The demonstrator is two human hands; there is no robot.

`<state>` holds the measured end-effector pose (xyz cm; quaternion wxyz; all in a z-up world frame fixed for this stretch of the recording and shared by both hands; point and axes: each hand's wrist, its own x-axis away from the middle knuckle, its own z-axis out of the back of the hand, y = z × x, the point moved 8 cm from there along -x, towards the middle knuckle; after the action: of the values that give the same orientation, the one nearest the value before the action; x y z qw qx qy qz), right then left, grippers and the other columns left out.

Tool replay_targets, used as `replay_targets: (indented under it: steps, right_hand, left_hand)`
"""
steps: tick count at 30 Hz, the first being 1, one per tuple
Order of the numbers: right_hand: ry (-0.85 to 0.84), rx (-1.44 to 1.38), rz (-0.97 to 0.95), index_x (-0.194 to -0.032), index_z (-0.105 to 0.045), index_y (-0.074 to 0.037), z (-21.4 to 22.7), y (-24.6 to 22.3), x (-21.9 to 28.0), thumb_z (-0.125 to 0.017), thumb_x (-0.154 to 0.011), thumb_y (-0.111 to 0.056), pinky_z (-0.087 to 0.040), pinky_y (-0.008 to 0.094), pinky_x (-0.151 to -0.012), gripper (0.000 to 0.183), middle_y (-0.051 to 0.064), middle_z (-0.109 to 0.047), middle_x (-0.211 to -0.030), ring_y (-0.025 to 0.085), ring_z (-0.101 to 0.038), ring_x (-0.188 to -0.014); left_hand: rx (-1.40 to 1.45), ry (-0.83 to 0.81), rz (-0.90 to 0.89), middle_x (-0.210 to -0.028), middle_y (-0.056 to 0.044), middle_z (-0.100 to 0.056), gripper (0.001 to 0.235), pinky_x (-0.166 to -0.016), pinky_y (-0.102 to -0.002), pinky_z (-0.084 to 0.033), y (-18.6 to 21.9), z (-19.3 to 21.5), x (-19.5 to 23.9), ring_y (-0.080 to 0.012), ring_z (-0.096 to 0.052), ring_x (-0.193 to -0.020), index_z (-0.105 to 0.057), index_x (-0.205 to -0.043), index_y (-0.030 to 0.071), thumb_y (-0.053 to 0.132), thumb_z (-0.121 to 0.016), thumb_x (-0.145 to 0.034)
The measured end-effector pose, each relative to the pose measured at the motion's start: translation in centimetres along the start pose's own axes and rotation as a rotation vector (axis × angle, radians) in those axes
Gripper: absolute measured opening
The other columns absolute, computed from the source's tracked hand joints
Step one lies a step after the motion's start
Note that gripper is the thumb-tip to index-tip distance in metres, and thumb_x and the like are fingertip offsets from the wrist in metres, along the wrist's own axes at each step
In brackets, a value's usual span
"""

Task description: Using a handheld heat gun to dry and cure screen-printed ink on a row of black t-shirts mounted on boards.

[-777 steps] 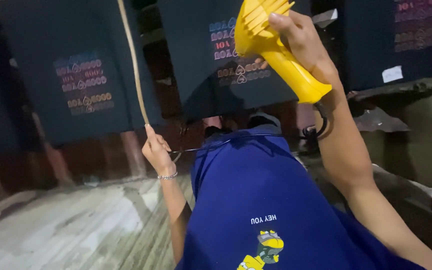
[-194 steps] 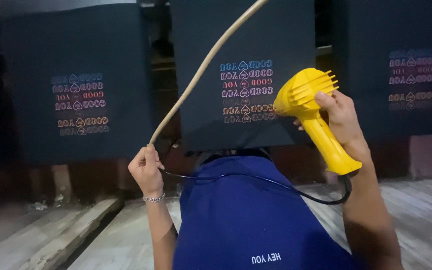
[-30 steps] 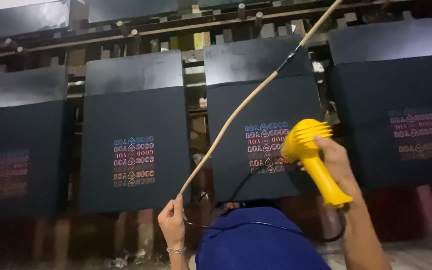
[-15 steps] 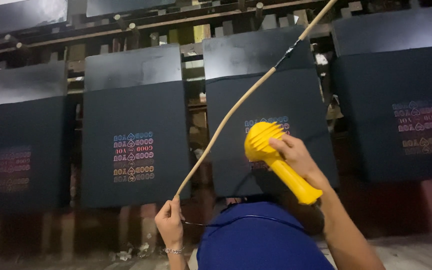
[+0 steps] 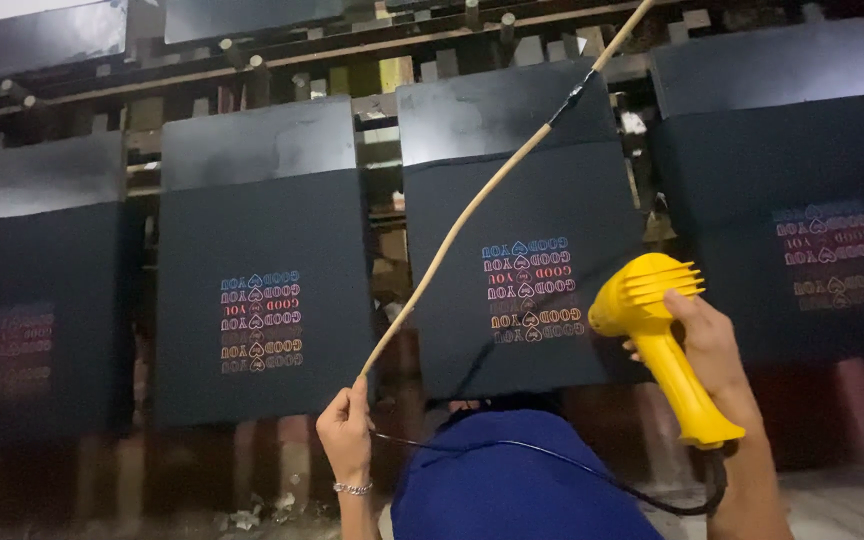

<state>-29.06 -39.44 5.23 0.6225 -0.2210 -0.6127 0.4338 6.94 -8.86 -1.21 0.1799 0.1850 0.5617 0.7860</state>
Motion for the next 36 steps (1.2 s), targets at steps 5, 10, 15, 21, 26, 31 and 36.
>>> replay_targets:
  steps: [5,10,15,21,26,31,36]
  right_hand:
    - [-0.11,-0.072,0.022,-0.115,-0.066,0.005,-4.1,1.9,-1.5,-0.055,-0.1,-0.029,-0.056,0.046,-0.058,0.039,0.031,-0.072,-0.089,0.04,-0.069,-0.064]
    - [-0.375,0.032,0.035,-0.109,-0.064,0.005,-11.2,0.4,0.1,-0.063,-0.091,-0.027,-0.06,0.042,-0.057,0.037,0.025,-0.073,-0.094,0.038,-0.075,-0.067]
    - [-0.537,0.154,-0.011,-0.124,-0.065,-0.003,-13.4,-1.1,2.8,-0.058,-0.091,-0.032,-0.059,0.037,-0.068,0.044,0.02,-0.077,-0.11,0.031,-0.077,-0.079]
    - [-0.392,0.044,-0.02,-0.113,-0.064,0.006,-8.9,1.8,0.2,-0.063,-0.091,-0.019,-0.059,0.046,-0.059,0.033,0.029,-0.074,-0.097,0.043,-0.076,-0.071]
    - [-0.21,-0.005,0.024,-0.102,-0.063,0.006,-2.4,4.4,-2.2,-0.061,-0.096,-0.024,-0.057,0.048,-0.055,0.031,0.032,-0.072,-0.08,0.042,-0.071,-0.062]
    - [0.006,0.08,0.061,-0.119,-0.063,0.004,2.6,2.5,-0.9,-0.056,-0.105,-0.025,-0.054,0.047,-0.062,0.033,0.026,-0.07,-0.101,0.039,-0.07,-0.075]
    - [-0.099,-0.348,0.167,-0.139,-0.055,0.003,4.2,3.2,-4.2,-0.052,-0.098,-0.055,-0.056,0.047,-0.067,0.071,0.03,-0.066,-0.11,0.044,-0.067,-0.079]
  left_hand:
    - [-0.007,0.018,0.039,-0.045,0.003,-0.04,0.054,-0.044,-0.023,-0.037,0.4,0.0,0.5,-0.0073,-0.036,-0.044,-0.043,-0.052,0.01,0.023,-0.062,-0.1]
    - [0.027,0.034,0.016,-0.046,0.003,-0.039,0.052,-0.042,-0.023,-0.031,-0.7,0.6,1.3,-0.0071,-0.035,-0.043,-0.042,-0.054,0.012,0.023,-0.062,-0.101]
    - [0.06,0.035,0.029,-0.048,0.004,-0.039,0.051,-0.044,-0.023,-0.032,-0.9,0.7,1.7,-0.0068,-0.035,-0.045,-0.041,-0.055,0.012,0.023,-0.062,-0.101]
    - [0.043,0.007,-0.021,-0.046,0.004,-0.042,0.051,-0.044,-0.023,-0.034,-0.3,0.3,1.1,-0.0069,-0.037,-0.043,-0.045,-0.053,0.013,0.022,-0.061,-0.1]
    - [0.008,-0.024,-0.072,-0.05,0.005,-0.042,0.048,-0.045,-0.025,-0.031,0.4,0.0,0.4,-0.0064,-0.036,-0.047,-0.045,-0.057,0.015,0.026,-0.06,-0.101]
    - [0.034,0.017,-0.008,-0.047,0.004,-0.038,0.053,-0.047,-0.023,-0.031,1.1,0.1,0.0,-0.0065,-0.035,-0.046,-0.04,-0.053,0.012,0.022,-0.064,-0.099]
    - [0.011,0.063,-0.015,-0.049,0.005,-0.041,0.048,-0.044,-0.023,-0.031,-0.4,1.8,0.1,-0.0058,-0.036,-0.045,-0.047,-0.056,0.013,0.022,-0.063,-0.1]
